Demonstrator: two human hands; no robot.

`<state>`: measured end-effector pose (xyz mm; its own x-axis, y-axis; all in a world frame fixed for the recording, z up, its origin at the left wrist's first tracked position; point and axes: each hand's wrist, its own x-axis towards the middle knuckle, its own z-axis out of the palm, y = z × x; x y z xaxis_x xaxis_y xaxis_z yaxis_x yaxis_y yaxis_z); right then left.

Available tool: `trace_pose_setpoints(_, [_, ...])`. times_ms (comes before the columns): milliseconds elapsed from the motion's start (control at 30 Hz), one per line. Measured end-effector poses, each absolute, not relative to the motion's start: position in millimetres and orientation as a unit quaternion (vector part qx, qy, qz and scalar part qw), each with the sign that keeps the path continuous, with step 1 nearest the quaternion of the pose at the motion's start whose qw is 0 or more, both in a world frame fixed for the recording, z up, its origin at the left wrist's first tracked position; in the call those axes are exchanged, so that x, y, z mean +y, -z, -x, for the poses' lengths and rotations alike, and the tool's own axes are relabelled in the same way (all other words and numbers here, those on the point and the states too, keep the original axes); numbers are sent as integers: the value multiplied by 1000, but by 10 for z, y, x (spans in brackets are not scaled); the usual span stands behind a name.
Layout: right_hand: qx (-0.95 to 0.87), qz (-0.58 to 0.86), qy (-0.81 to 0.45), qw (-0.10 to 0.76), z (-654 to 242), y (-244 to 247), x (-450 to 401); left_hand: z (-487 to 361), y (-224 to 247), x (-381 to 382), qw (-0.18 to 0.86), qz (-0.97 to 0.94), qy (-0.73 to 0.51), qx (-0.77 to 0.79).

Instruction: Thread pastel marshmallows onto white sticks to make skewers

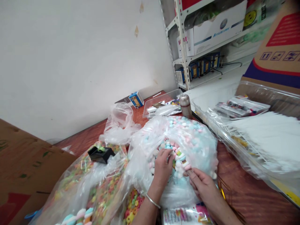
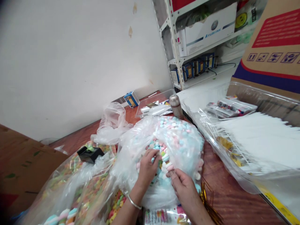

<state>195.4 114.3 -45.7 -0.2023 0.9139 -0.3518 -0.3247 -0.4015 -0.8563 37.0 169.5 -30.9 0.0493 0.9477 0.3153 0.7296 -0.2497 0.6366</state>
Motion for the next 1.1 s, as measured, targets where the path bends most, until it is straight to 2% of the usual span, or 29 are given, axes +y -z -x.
trace_pose_setpoints(100, [-324,452,-705,441,-1961,460,1139,-381,333,1701,143,-746,-284,585])
trace_pose_setpoints(500, [-328,439,-710,443,-1972,503,1134,-307,315,1782,151,-763,-171,604])
trace_pose_setpoints(900, [-333,423,-701,467,-1899,713,1176,-88,446,1782,182,-685,-271,652])
trace_pose_setpoints(1100, [-342,425,-694,470,-1870,763,1176,-169,385,1740,129,-696,-306,636])
